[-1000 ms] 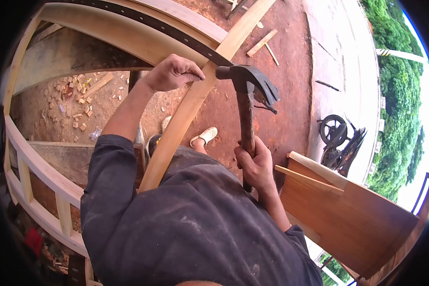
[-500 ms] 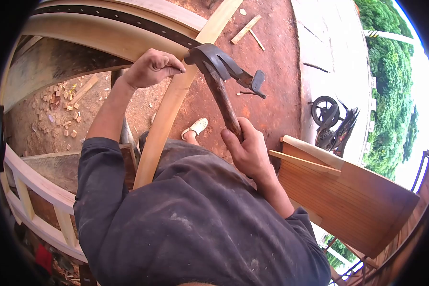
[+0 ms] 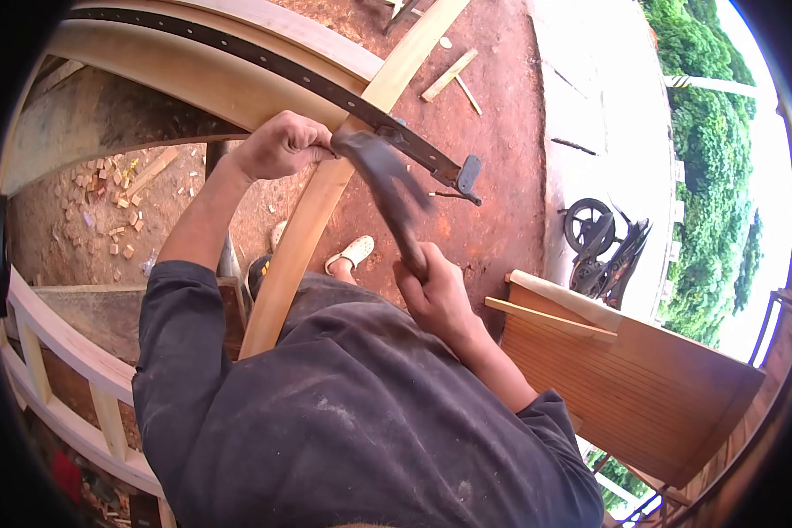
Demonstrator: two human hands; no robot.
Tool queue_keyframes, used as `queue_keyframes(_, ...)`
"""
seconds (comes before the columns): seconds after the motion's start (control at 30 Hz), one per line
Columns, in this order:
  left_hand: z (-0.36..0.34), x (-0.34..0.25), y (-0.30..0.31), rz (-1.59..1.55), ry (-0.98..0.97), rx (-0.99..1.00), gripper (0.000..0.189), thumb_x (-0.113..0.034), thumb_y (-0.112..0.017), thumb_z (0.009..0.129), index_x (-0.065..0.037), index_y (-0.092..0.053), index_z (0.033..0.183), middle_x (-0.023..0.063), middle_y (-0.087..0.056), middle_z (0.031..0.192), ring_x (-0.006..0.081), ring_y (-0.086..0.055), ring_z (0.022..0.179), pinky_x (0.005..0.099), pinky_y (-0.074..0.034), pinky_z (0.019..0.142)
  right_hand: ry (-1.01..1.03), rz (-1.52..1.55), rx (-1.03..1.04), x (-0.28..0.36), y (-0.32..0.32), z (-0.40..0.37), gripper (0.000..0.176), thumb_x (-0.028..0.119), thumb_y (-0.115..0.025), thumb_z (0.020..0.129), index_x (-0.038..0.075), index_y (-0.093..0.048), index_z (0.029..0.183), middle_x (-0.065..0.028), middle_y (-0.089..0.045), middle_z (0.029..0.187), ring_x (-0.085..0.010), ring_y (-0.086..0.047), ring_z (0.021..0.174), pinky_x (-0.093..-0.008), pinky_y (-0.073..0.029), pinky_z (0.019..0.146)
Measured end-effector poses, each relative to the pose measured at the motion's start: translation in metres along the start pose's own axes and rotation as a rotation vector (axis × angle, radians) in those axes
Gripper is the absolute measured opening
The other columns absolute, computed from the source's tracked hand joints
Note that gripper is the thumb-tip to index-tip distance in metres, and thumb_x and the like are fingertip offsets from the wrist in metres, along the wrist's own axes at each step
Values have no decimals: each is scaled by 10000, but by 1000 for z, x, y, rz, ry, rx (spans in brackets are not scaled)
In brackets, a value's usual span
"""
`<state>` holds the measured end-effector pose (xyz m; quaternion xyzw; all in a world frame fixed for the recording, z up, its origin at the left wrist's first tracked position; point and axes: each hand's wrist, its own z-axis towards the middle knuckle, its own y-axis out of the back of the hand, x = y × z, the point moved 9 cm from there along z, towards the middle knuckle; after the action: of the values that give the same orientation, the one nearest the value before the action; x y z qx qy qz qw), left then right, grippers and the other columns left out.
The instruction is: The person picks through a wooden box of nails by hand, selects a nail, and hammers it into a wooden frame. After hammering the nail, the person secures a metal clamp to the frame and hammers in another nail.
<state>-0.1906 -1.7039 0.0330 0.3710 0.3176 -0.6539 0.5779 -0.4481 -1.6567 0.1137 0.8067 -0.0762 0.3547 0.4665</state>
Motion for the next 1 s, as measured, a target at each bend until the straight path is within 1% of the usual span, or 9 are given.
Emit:
queue_keyframes(0.1,5,0,0,327,134,49,360,122,-755,829,44,-440,674,171,-746,872,202,-703,749,259,-527,645,-72,-98,72,1,0,13,219,207,-640,990,-5,-597,1027,-125,-591,717,-182,-584,666,-378,-492,653)
queue_keyframes(0.2,1,18,7,-58,221,-46,58,60,-769,848,10,-767,878,98,-759,834,81,-649,739,270,-524,636,-34,170,-92,21,27,-9,203,171,-651,984,-13,-604,1054,-72,-616,743,-153,-596,680,-323,-493,638)
queue_keyframes(0.37,-2,29,41,-116,266,-287,389,-64,-684,935,-60,-420,649,48,-672,785,75,-550,697,246,-440,617,534,798,-315,48,43,-30,116,93,-625,976,-7,-584,1017,-70,-623,757,-156,-590,632,-316,-487,572)
queue_keyframes(0.43,-1,19,46,-344,205,-367,321,-74,-547,944,-92,-351,690,33,-587,719,99,-497,669,263,-413,610,117,102,-73,-24,2,-11,158,135,-634,977,-14,-581,991,-136,-612,739,-218,-608,640,-369,-496,590)
queue_keyframes(0.53,-4,24,43,-383,266,-377,189,-89,-451,896,-92,-398,715,35,-555,713,108,-483,676,270,-406,624,-84,-82,66,0,-6,15,207,187,-651,974,-8,-583,988,-185,-601,708,-290,-601,643,-413,-491,637)
queue_keyframes(0.73,-4,35,47,-207,285,-436,158,-97,-459,903,-42,-576,812,9,-527,716,84,-456,652,258,-393,611,614,638,-258,51,30,-20,241,195,-566,1024,-12,-562,901,-53,-594,706,-99,-555,554,-277,-467,515)
queue_keyframes(0.77,-3,34,47,-202,277,-432,158,-97,-459,903,-42,-576,812,9,-527,716,84,-456,652,258,-393,611,668,574,-251,41,22,-18,219,178,-582,1011,-25,-554,932,-119,-599,695,-179,-591,573,-340,-505,559)
queue_keyframes(0.87,-10,45,45,-346,375,-451,103,-77,-492,943,-51,-577,893,-46,-452,737,33,-394,633,205,-330,555,0,-112,57,-28,-24,22,249,199,-644,972,-35,-572,1017,-228,-591,730,-361,-615,678,-435,-512,681)
queue_keyframes(1.0,-10,44,49,-332,327,-539,84,-89,-498,993,-58,-570,963,-52,-419,735,38,-394,629,213,-335,557,29,264,-136,7,12,12,180,167,-646,988,0,-586,960,-53,-608,704,-120,-594,671,-308,-487,596)
